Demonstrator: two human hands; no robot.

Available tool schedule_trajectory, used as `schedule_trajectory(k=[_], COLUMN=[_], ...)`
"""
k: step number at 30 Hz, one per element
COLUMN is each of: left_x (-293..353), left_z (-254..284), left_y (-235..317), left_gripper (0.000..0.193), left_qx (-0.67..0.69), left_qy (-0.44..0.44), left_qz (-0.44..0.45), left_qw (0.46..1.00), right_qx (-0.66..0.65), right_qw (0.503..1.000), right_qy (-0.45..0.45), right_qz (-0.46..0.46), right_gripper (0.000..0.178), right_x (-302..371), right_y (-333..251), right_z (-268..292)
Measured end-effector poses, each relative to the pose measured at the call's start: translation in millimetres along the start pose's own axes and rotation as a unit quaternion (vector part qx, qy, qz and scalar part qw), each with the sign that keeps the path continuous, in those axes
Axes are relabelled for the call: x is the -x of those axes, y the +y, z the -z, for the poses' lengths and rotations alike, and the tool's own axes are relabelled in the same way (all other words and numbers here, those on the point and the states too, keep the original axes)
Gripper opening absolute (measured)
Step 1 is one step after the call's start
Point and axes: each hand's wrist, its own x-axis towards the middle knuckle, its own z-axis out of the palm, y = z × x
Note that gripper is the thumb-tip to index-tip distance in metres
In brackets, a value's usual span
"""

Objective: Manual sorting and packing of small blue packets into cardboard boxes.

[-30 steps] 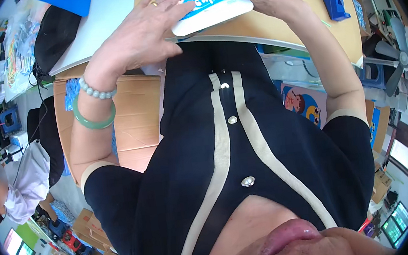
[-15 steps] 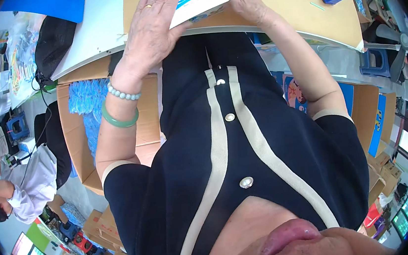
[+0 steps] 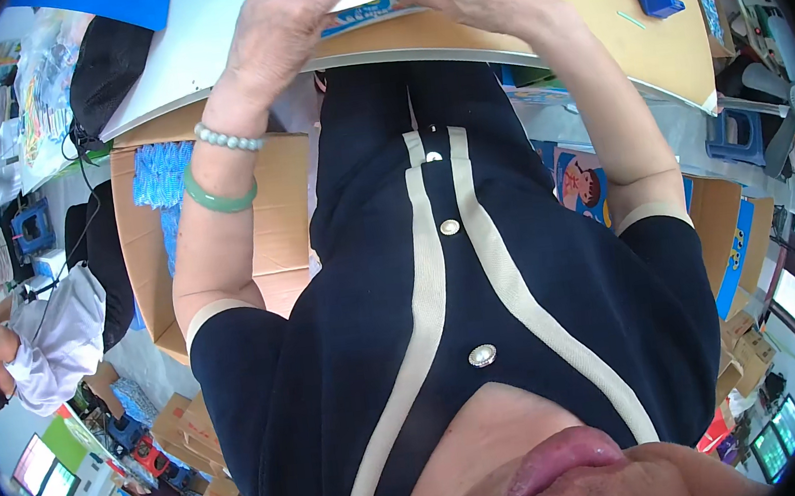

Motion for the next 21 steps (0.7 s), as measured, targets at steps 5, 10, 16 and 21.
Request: schedule_trajectory(k=[5,10,16,21], left_x=[2,4,10,24], left_z=[-64,-18,-11,-19], left_y=[-17,8,-1,-14], left_gripper=[0.044,0.054,0.058,0.059], left_qx=[0.139,0.11,0.098,0.111], left_qy=[0.302,0.122,0.102,0.129], left_qz=[-0.062,0.088,0.07,0.046], left_qw=[0.941,0.982,0.988,0.984], right_qx=[0.042,0.05,0.056,0.036], right_qw=[0.992,0.991,0.985,0.986], right_qy=[0.116,0.107,0.14,0.135], right_qz=[0.023,0.058,0.088,0.093], right_gripper=[0.058,0.051,0.046,0.041], right_x=[-3,-7,-14,-9], right_y=[-3,0,-7,-10], right_z=[-33,-27,-32,-32])
